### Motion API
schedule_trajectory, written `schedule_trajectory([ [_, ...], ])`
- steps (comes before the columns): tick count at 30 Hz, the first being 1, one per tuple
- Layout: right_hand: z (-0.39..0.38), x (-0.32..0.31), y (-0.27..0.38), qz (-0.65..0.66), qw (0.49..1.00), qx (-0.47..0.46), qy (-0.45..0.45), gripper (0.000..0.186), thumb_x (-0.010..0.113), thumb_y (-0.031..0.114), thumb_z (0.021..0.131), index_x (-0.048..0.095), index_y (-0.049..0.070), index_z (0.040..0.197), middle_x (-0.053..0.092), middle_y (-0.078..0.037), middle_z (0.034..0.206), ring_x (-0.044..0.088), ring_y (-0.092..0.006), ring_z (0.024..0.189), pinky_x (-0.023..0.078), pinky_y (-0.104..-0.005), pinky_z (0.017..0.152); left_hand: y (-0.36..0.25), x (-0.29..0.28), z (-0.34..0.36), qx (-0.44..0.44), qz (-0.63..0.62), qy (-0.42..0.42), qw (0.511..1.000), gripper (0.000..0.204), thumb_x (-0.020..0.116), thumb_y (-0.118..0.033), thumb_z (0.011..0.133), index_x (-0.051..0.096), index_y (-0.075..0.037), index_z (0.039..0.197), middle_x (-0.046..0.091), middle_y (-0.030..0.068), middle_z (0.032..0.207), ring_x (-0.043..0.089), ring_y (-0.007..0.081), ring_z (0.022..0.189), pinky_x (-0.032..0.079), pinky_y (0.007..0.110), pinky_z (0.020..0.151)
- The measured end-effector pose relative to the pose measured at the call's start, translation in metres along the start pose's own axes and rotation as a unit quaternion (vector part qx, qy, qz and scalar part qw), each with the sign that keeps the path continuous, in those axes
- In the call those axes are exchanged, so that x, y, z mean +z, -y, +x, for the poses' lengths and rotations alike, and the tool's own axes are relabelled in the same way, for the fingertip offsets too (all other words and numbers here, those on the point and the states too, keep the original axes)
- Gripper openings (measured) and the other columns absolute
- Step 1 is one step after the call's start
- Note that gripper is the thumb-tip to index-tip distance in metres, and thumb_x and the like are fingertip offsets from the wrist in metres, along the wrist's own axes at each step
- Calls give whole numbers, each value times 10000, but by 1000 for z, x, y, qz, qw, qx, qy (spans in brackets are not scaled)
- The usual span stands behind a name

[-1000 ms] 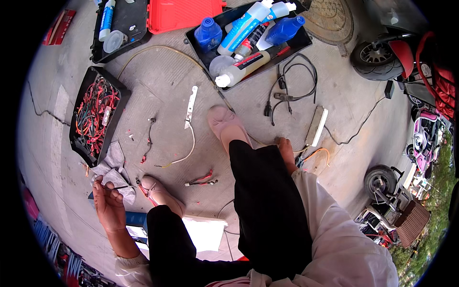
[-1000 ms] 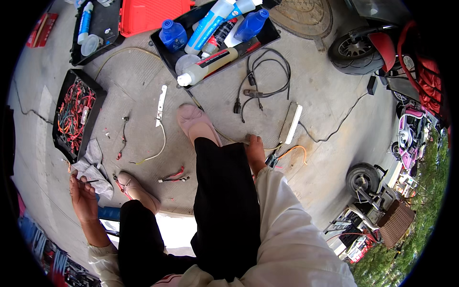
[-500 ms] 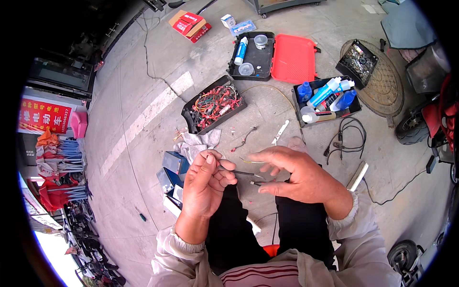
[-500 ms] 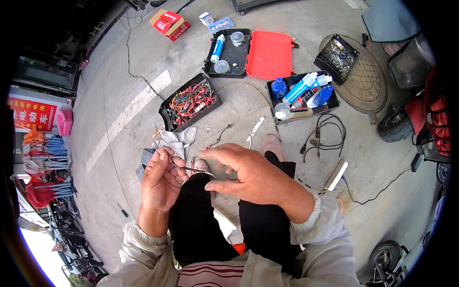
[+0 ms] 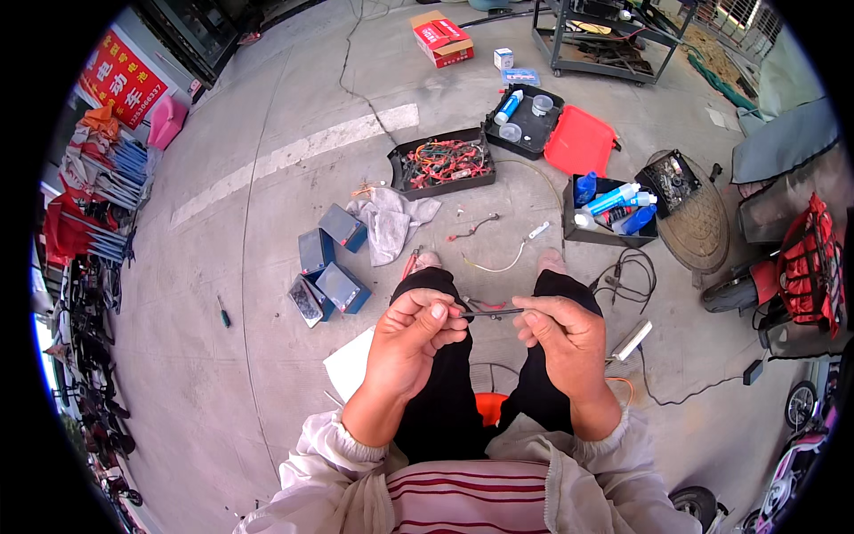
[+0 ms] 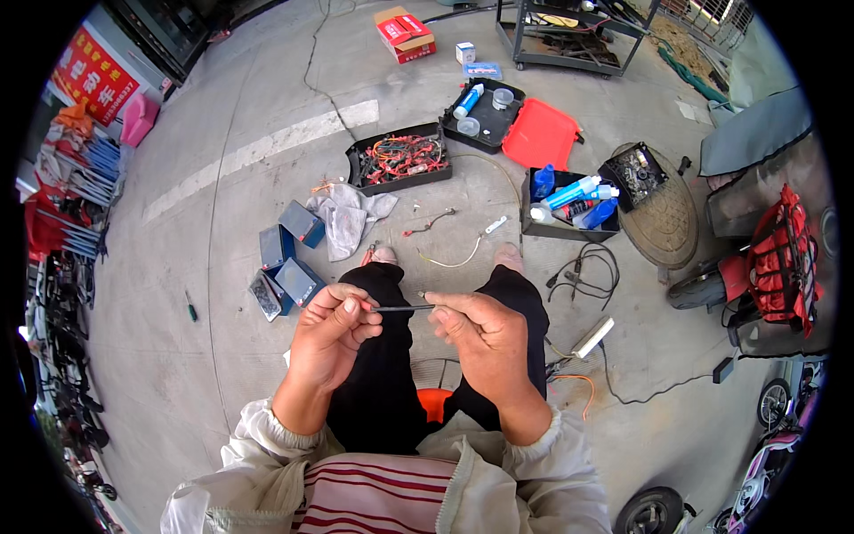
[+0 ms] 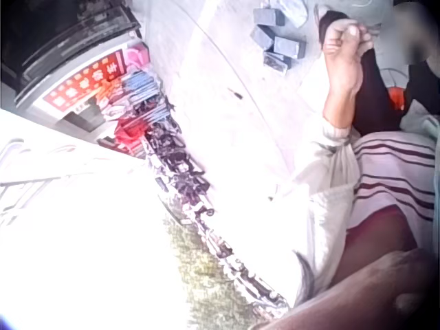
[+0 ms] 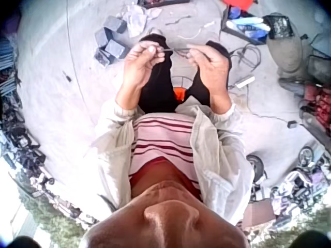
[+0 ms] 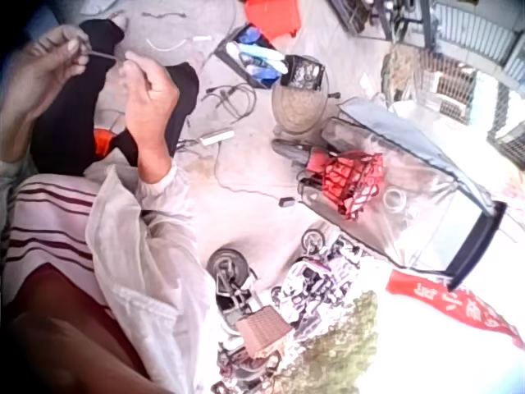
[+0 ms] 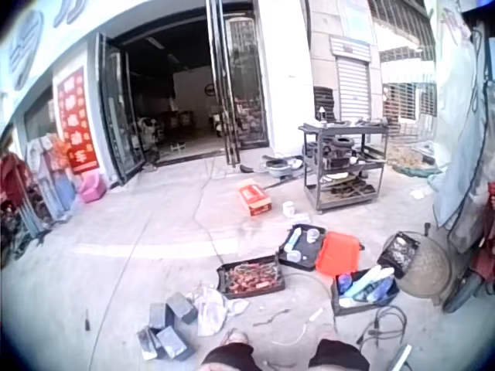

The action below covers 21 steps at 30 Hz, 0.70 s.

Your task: The person sits and handles multiple colored wires, stripping insulation, twisting conductors, and attaching connectors. They repeatedly pick up wire segments, strip ends, and join pieces using small tools and connectors.

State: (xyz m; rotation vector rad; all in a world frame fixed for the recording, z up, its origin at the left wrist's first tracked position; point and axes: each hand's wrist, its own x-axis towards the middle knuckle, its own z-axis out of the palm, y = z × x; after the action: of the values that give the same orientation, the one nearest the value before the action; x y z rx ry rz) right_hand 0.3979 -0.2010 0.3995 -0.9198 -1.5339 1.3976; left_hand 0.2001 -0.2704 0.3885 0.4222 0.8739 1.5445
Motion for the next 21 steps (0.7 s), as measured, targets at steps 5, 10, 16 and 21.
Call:
schedule_trajectory([
  [5, -22, 11, 10, 171, 979, 111, 4, 129, 623, 71, 912, 685, -32, 959, 632, -49, 732, 539, -68, 587, 422, -199, 522, -3, -12, -42, 40, 45, 25, 998, 112, 584, -68, 938, 602, -3, 1027, 682, 128, 973, 693, 191, 831, 592, 318, 743],
  [10, -29, 20, 14, 184, 974, 131, 14, 145, 628, 118, 920, 655, -17, 873, 576, -27, 667, 467, -61, 529, 354, -205, 477, -7, -20, -65, 58, 117, 50, 990, 121, 598, -11, 917, 594, 4, 1038, 680, 118, 992, 681, 173, 854, 574, 302, 772],
  [16, -36, 23, 12, 181, 975, 129, 9, 177, 633, 145, 925, 633, -1, 824, 541, -7, 643, 432, -48, 513, 326, -203, 460, -10, -15, -77, 83, 146, 56, 984, 233, 606, 52, 892, 571, 15, 1120, 674, 97, 1018, 658, 149, 901, 549, 297, 824],
  [21, -37, 23, 7, 141, 982, 129, -4, 201, 599, 163, 946, 623, -17, 860, 523, -7, 616, 412, -51, 492, 318, -201, 447, -3, -17, -72, 115, 179, 71, 974, 251, 609, 62, 887, 567, 18, 1131, 670, 86, 1004, 654, 139, 894, 545, 291, 824],
])
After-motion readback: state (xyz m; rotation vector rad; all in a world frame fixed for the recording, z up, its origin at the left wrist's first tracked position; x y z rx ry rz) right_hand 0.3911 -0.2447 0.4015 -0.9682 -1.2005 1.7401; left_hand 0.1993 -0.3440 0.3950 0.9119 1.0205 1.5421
